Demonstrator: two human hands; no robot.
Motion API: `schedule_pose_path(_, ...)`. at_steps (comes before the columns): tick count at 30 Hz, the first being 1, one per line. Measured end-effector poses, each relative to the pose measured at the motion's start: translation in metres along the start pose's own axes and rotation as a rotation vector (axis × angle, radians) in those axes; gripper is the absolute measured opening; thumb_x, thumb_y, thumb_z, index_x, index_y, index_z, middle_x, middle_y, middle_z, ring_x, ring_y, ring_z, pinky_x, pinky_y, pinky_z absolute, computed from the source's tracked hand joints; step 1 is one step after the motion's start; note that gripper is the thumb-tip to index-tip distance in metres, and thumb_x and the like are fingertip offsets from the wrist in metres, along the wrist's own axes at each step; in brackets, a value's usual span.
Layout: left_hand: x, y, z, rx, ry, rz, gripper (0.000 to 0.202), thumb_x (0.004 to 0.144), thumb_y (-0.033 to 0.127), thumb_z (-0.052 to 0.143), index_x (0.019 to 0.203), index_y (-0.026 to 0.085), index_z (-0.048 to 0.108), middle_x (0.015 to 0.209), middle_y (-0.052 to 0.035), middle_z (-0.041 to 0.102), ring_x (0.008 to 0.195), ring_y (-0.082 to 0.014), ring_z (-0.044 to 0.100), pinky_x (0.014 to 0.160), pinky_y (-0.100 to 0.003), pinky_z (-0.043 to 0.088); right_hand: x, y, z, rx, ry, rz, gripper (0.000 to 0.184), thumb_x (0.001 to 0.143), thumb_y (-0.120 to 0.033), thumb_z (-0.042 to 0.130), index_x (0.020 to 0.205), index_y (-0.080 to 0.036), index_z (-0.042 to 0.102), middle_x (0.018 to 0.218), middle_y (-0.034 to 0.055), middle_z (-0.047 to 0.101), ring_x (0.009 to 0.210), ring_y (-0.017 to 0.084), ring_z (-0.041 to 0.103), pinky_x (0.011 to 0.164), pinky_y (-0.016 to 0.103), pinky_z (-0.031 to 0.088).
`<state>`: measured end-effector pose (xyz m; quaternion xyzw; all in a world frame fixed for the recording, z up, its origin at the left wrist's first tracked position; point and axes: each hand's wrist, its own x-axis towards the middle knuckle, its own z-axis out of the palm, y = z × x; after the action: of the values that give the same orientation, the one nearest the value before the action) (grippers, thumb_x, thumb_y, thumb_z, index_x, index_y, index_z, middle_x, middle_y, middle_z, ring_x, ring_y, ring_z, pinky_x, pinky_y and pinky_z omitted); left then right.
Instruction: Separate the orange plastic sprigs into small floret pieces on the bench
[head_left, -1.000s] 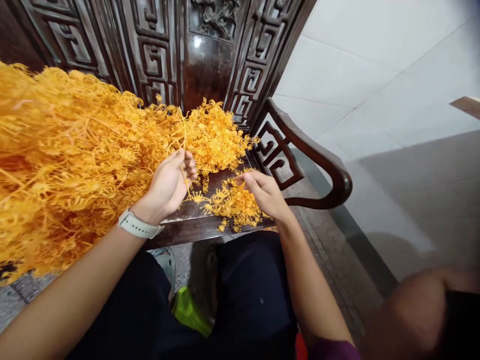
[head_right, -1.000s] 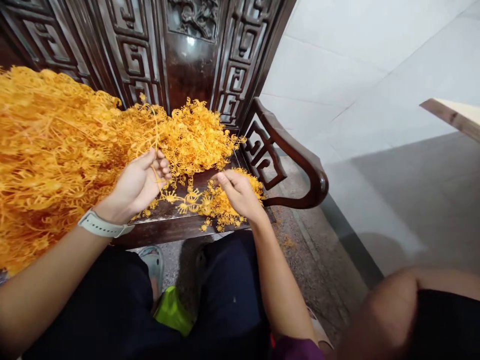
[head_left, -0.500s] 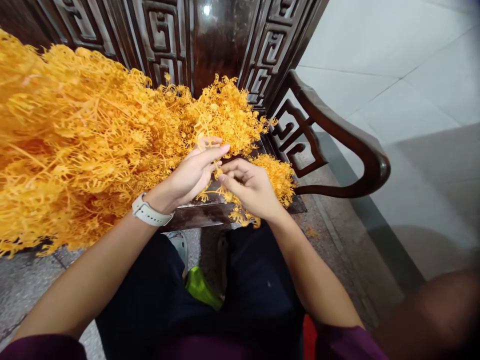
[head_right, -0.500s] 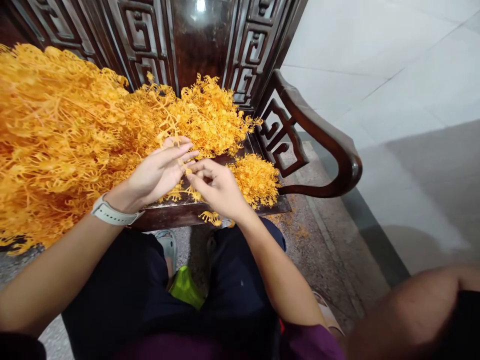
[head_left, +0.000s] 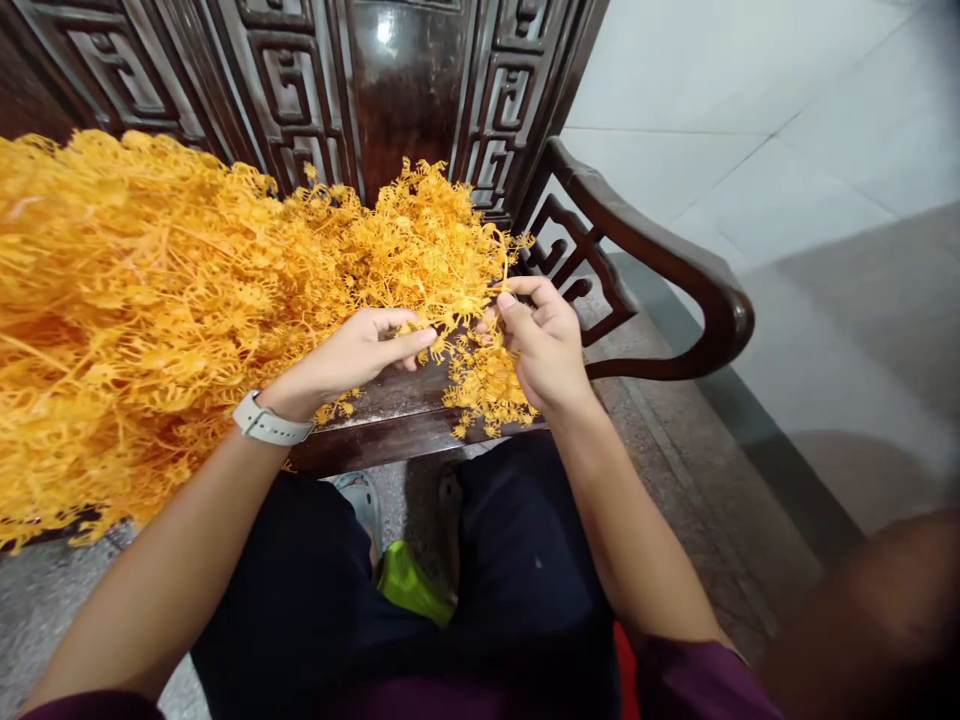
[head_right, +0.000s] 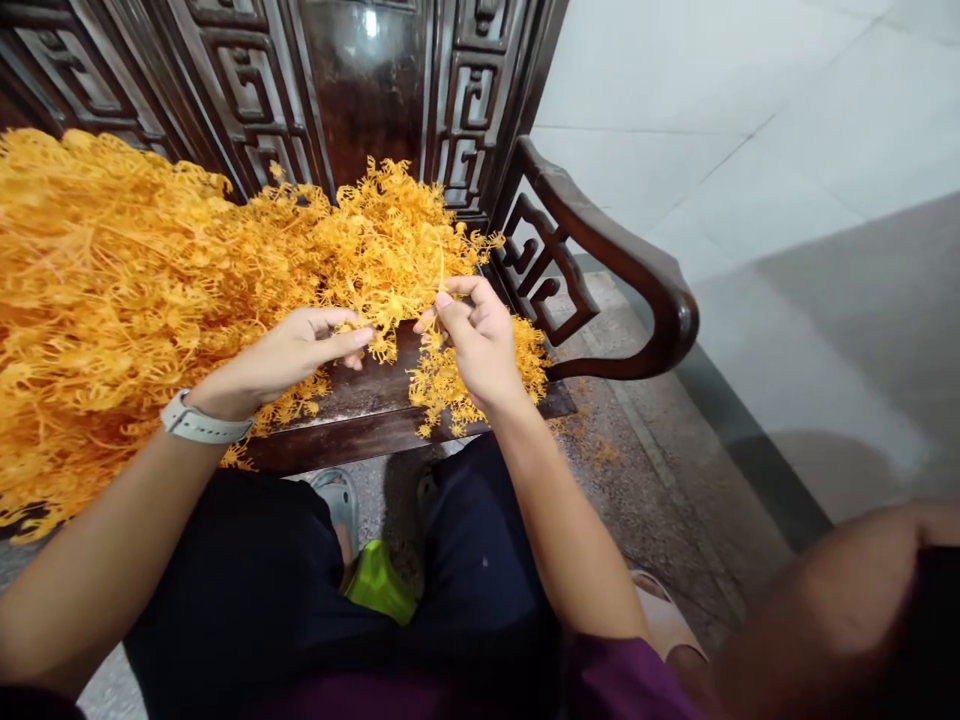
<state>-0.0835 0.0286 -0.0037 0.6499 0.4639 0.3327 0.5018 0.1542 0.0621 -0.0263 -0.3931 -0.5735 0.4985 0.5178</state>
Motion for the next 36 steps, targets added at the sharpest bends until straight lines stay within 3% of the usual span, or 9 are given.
schedule_pose_path(8, 0.004, -0.006, 0.002, -0.325, 0.338, 0.092, 0.040, 0.095, 0.057, 0.071, 0.082, 0.019, 0.069, 0.084, -0.0036, 0.066, 0.076, -0.0131, 0.059, 0.070, -0.024, 0.049, -0.006, -0.002, 0.002, -0.034, -0.077, 0.089, 0.036, 0.093, -0.024, 0.068, 0.123, -0.025, 0.047, 0.068, -0.0044, 0.065, 0.058, 0.014, 0.058, 0.056, 0.029, 0.038)
schedule_pose_path(11, 0.004, -0.008, 0.001, -0.166, 0.381, 0.161, 0.048, 0.103, 0.059, 0.058, 0.077, 0.019, 0.065, 0.076, -0.0026, 0.062, 0.070, -0.0127, 0.054, 0.067, -0.025, 0.045, -0.011, -0.001, 0.002, -0.127, -0.246, 0.146, 0.028, 0.095, -0.031, 0.070, 0.116, -0.022, 0.055, 0.066, -0.0043, 0.063, 0.054, 0.013, 0.052, 0.054, 0.029, 0.037)
schedule_pose_path(15, -0.001, 0.001, 0.005, 0.134, 0.337, 0.179, 0.049, 0.106, 0.049, 0.054, 0.069, 0.018, 0.054, 0.067, 0.0006, 0.051, 0.063, -0.0117, 0.045, 0.061, -0.027, 0.036, -0.017, -0.010, 0.009, -0.339, -0.119, -0.112, 0.029, 0.103, -0.048, 0.063, 0.099, -0.019, 0.068, 0.085, 0.0030, 0.068, 0.074, 0.015, 0.061, 0.069, 0.033, 0.047)
schedule_pose_path(17, -0.005, 0.006, 0.011, 0.196, 0.322, 0.174, 0.048, 0.106, 0.045, 0.056, 0.067, 0.018, 0.049, 0.064, 0.0020, 0.045, 0.061, -0.0113, 0.041, 0.059, -0.028, 0.032, -0.020, -0.015, 0.017, -0.258, -0.169, -0.231, 0.030, 0.104, -0.049, 0.063, 0.109, -0.021, 0.071, 0.105, 0.0061, 0.071, 0.093, 0.017, 0.065, 0.084, 0.035, 0.052)
schedule_pose_path(19, -0.008, 0.009, 0.019, 0.194, 0.274, 0.168, 0.045, 0.105, 0.045, 0.056, 0.068, 0.018, 0.052, 0.064, 0.0019, 0.047, 0.061, -0.0118, 0.044, 0.058, -0.029, 0.033, -0.021, -0.016, 0.026, -0.077, -0.305, -0.207, 0.030, 0.101, -0.048, 0.069, 0.115, -0.022, 0.070, 0.111, 0.0060, 0.072, 0.099, 0.018, 0.067, 0.092, 0.037, 0.054)
schedule_pose_path(22, -0.012, 0.014, 0.029, 0.186, 0.301, 0.154, 0.047, 0.106, 0.047, 0.053, 0.068, 0.019, 0.053, 0.061, 0.0017, 0.048, 0.058, -0.0127, 0.046, 0.057, -0.031, 0.032, -0.023, -0.014, 0.035, 0.089, -0.314, -0.132, 0.031, 0.093, -0.046, 0.080, 0.104, -0.019, 0.070, 0.097, 0.0032, 0.073, 0.088, 0.016, 0.068, 0.085, 0.034, 0.055)
schedule_pose_path(27, -0.017, 0.021, 0.028, 0.438, 0.481, 0.348, 0.047, 0.102, 0.034, 0.063, 0.061, 0.018, 0.048, 0.064, 0.0010, 0.045, 0.064, -0.0127, 0.044, 0.064, -0.033, 0.031, -0.023, -0.018, 0.029, 0.116, -0.262, -0.080, 0.031, 0.091, -0.046, 0.082, 0.088, -0.018, 0.069, 0.080, -0.0003, 0.067, 0.072, 0.012, 0.057, 0.069, 0.029, 0.046)
schedule_pose_path(31, -0.015, 0.021, 0.028, 0.107, 0.374, 0.285, 0.038, 0.101, 0.033, 0.066, 0.067, 0.018, 0.060, 0.067, 0.0008, 0.052, 0.065, -0.0122, 0.047, 0.065, -0.029, 0.037, -0.022, -0.022, 0.021, 0.159, -0.366, -0.069, 0.029, 0.095, -0.044, 0.078, 0.090, -0.018, 0.066, 0.078, -0.0015, 0.063, 0.071, 0.012, 0.055, 0.070, 0.029, 0.045)
schedule_pose_path(36, -0.012, 0.024, 0.040, -0.648, 0.303, 0.099, 0.029, 0.090, 0.032, 0.079, 0.070, 0.015, 0.068, 0.070, -0.0005, 0.060, 0.067, -0.0101, 0.057, 0.066, -0.022, 0.048, -0.025, -0.028, 0.023, 0.162, -0.506, -0.091, 0.024, 0.101, -0.039, 0.072, 0.094, -0.017, 0.064, 0.086, 0.0001, 0.060, 0.079, 0.013, 0.054, 0.076, 0.030, 0.044)
